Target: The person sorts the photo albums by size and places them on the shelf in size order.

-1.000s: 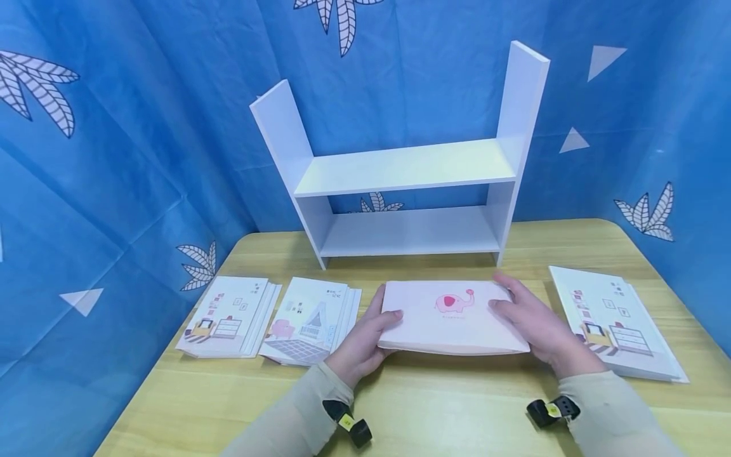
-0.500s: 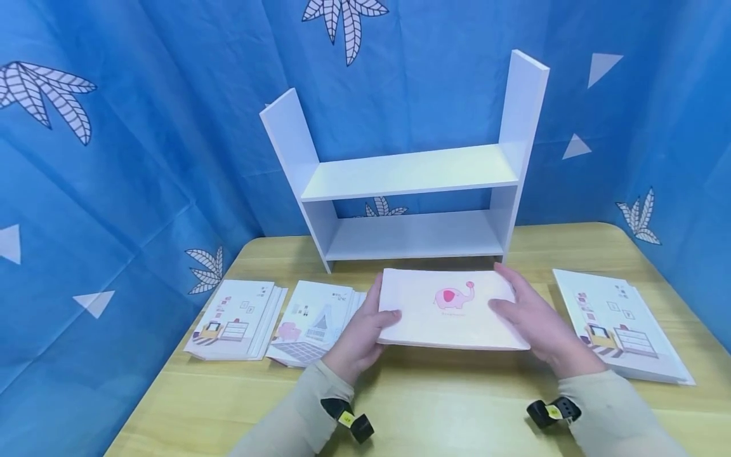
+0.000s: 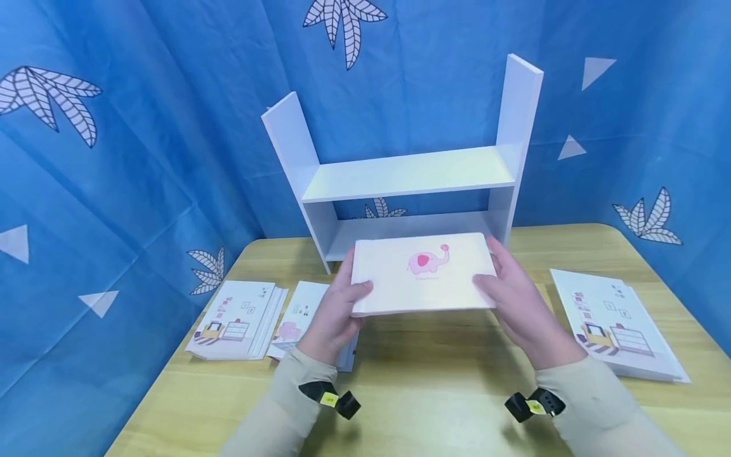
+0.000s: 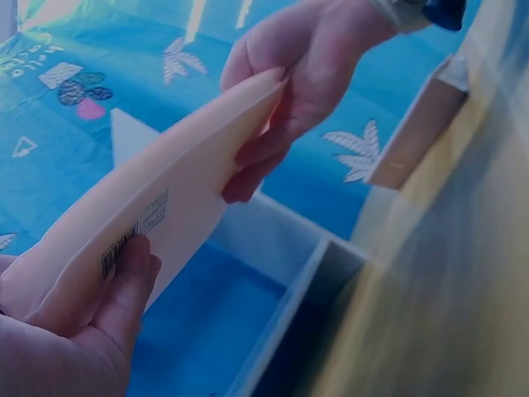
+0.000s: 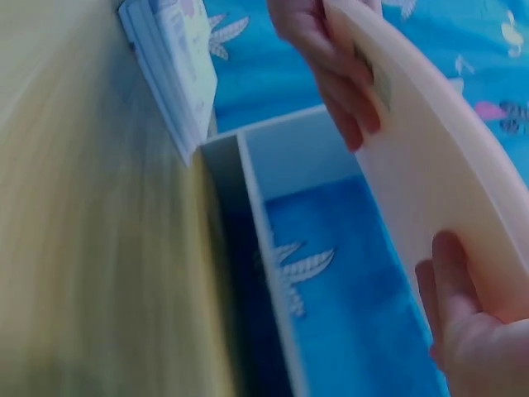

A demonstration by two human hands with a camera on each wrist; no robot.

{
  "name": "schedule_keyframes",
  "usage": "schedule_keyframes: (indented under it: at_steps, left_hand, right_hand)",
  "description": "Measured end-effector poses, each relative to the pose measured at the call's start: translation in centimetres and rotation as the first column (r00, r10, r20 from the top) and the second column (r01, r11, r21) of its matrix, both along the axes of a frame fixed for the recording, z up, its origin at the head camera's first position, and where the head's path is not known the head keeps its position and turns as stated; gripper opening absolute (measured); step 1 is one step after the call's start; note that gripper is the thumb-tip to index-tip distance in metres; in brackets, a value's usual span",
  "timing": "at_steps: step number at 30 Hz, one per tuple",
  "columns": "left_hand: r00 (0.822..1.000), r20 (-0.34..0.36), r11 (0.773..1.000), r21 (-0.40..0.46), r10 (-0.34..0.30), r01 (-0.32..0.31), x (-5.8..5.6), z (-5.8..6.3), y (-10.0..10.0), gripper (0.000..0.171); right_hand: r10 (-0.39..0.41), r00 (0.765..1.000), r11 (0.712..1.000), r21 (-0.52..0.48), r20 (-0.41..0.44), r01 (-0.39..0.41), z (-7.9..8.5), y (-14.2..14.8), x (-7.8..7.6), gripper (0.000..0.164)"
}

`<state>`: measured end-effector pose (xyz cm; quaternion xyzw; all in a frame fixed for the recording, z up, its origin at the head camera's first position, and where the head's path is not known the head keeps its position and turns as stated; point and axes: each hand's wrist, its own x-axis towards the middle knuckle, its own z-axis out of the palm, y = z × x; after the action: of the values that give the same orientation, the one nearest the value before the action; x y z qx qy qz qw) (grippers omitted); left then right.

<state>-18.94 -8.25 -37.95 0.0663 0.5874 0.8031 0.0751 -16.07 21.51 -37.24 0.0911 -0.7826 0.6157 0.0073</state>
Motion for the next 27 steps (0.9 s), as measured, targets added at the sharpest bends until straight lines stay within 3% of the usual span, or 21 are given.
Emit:
schedule_keyframes:
  at_steps: [6,11,16,22,25,27]
  left_hand:
    - [0.995,-0.094,0.999,-0.035,-0.04,0.036,-1.0,2.2,-1.2,0.085]
    - [0.987,-0.156,0.985,-0.17,-0.044,0.017,-2.2,4.8,-1.7,0.089]
    - [0.979,-0.204,0.97,-0.241,-0.018,-0.032,-3.5,6.6,-1.3,0.089]
    - [0.984,-0.165,0.944,-0.311,0.064,-0.113,-5.3,8.1,-1.0,0.084]
    - [0.985,-0.151,0.923,-0.361,0.087,-0.137,-6.2,9.1,-1.1,0.081]
    - [0.984,-0.146,0.897,-0.416,0.099,-0.152,-6.8,9.8,-1.1,0.08]
  right_hand:
    - [-0.081,0.997,0.982,0.173,0.022,0.076,3.2,-1.5,-0.2,0.071]
    - [-0.062,0.998,0.989,0.136,-0.005,0.062,5.5,-2.0,-1.2,0.071]
    - [-0.065,0.998,0.992,0.111,-0.009,0.065,7.0,-2.0,-2.3,0.07]
    - [-0.094,0.993,0.986,0.129,-0.065,0.102,8.2,-2.6,-3.4,0.073]
    - [-0.116,0.989,0.981,0.143,-0.092,0.128,9.0,-3.0,-4.5,0.074]
    - [-0.132,0.986,0.975,0.165,-0.097,0.147,9.6,-3.1,-5.4,0.073]
